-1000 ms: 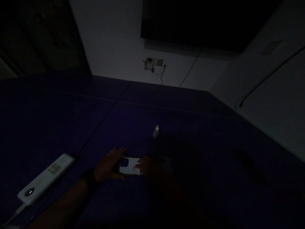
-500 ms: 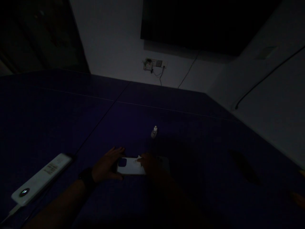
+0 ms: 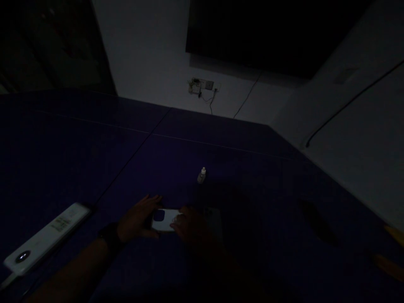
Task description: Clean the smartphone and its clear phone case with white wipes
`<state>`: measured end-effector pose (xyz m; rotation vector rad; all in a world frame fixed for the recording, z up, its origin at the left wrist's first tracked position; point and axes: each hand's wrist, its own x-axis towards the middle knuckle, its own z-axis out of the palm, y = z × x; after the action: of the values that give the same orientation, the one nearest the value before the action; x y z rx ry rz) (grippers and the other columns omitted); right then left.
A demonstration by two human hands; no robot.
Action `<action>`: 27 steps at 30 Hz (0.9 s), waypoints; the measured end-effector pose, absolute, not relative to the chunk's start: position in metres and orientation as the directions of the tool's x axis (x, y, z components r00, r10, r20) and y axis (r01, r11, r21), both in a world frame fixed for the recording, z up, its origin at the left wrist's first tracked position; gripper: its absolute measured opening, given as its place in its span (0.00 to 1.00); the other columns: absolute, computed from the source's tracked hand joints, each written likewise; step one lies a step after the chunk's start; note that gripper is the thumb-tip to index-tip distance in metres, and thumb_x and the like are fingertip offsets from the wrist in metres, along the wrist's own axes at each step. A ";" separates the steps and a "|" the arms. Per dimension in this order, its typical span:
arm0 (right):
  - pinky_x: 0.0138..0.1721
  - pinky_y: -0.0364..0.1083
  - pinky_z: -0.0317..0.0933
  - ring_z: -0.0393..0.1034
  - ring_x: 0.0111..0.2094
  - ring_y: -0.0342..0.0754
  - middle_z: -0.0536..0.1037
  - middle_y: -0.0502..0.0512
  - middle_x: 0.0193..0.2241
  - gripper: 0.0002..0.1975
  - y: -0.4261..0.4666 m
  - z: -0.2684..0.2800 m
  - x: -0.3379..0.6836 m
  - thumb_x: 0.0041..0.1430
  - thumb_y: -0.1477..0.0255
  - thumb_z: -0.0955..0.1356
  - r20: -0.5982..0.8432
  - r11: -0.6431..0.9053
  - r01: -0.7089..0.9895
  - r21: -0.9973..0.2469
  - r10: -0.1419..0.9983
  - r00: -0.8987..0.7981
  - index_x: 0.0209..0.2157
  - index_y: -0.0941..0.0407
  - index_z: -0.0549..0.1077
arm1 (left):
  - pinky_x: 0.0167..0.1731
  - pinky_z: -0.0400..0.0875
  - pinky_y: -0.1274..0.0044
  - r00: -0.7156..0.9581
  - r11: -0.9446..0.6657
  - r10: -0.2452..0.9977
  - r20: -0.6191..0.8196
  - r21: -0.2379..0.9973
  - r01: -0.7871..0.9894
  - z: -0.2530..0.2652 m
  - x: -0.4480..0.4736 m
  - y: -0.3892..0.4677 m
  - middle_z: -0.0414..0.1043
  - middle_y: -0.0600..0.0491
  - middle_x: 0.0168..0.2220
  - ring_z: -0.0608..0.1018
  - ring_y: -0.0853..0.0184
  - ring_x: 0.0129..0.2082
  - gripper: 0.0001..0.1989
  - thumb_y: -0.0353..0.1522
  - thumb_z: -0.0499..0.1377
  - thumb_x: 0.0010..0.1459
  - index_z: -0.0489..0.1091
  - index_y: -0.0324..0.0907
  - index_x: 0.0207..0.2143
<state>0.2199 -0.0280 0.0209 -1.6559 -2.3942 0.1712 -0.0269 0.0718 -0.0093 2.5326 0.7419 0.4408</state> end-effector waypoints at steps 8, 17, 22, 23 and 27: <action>0.49 0.51 0.67 0.71 0.49 0.53 0.78 0.60 0.47 0.10 -0.029 -0.004 0.230 0.64 0.80 0.66 0.133 0.271 0.923 -0.273 0.961 -0.243 0.44 0.56 0.77 | 0.67 0.48 0.50 0.806 -0.752 0.568 0.167 0.502 0.426 -0.008 -0.026 0.073 0.60 0.40 0.67 0.63 0.47 0.67 0.47 0.57 0.71 0.41 0.64 0.47 0.59; 0.30 0.41 0.64 0.72 0.33 0.45 0.78 0.53 0.34 0.10 -0.025 -0.008 0.215 0.69 0.74 0.61 0.058 0.100 0.880 -0.465 0.995 -0.082 0.37 0.54 0.73 | 0.67 0.49 0.50 0.804 -0.749 0.574 0.155 0.496 0.439 -0.008 -0.026 0.072 0.60 0.39 0.66 0.63 0.47 0.67 0.46 0.57 0.72 0.40 0.65 0.47 0.57; 0.27 0.42 0.59 0.70 0.28 0.46 0.76 0.52 0.30 0.09 -0.022 0.006 0.226 0.69 0.73 0.61 -0.022 -0.008 0.863 -0.504 1.000 -0.004 0.36 0.53 0.71 | 0.67 0.48 0.50 0.808 -0.748 0.572 0.142 0.496 0.442 -0.008 -0.025 0.073 0.60 0.38 0.66 0.63 0.47 0.67 0.46 0.57 0.72 0.39 0.65 0.45 0.57; 0.26 0.42 0.58 0.69 0.27 0.45 0.76 0.52 0.29 0.10 -0.022 0.009 0.225 0.69 0.73 0.59 -0.041 -0.039 0.865 -0.501 0.999 0.021 0.36 0.53 0.71 | 0.67 0.48 0.50 0.809 -0.748 0.571 0.142 0.495 0.441 -0.008 -0.025 0.073 0.60 0.38 0.67 0.63 0.47 0.67 0.47 0.56 0.72 0.39 0.65 0.45 0.57; 0.27 0.41 0.56 0.70 0.29 0.44 0.76 0.52 0.31 0.11 -0.020 0.016 0.213 0.70 0.71 0.58 -0.115 -0.105 0.869 -0.483 0.992 0.056 0.36 0.54 0.70 | 0.67 0.49 0.50 0.805 -0.748 0.574 0.149 0.495 0.442 -0.009 -0.024 0.073 0.61 0.39 0.66 0.63 0.46 0.67 0.48 0.55 0.73 0.39 0.64 0.46 0.59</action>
<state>0.2131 -0.0201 0.0161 -2.0530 -1.8831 0.6134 -0.0244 0.0727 -0.0089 2.5481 0.7589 0.4072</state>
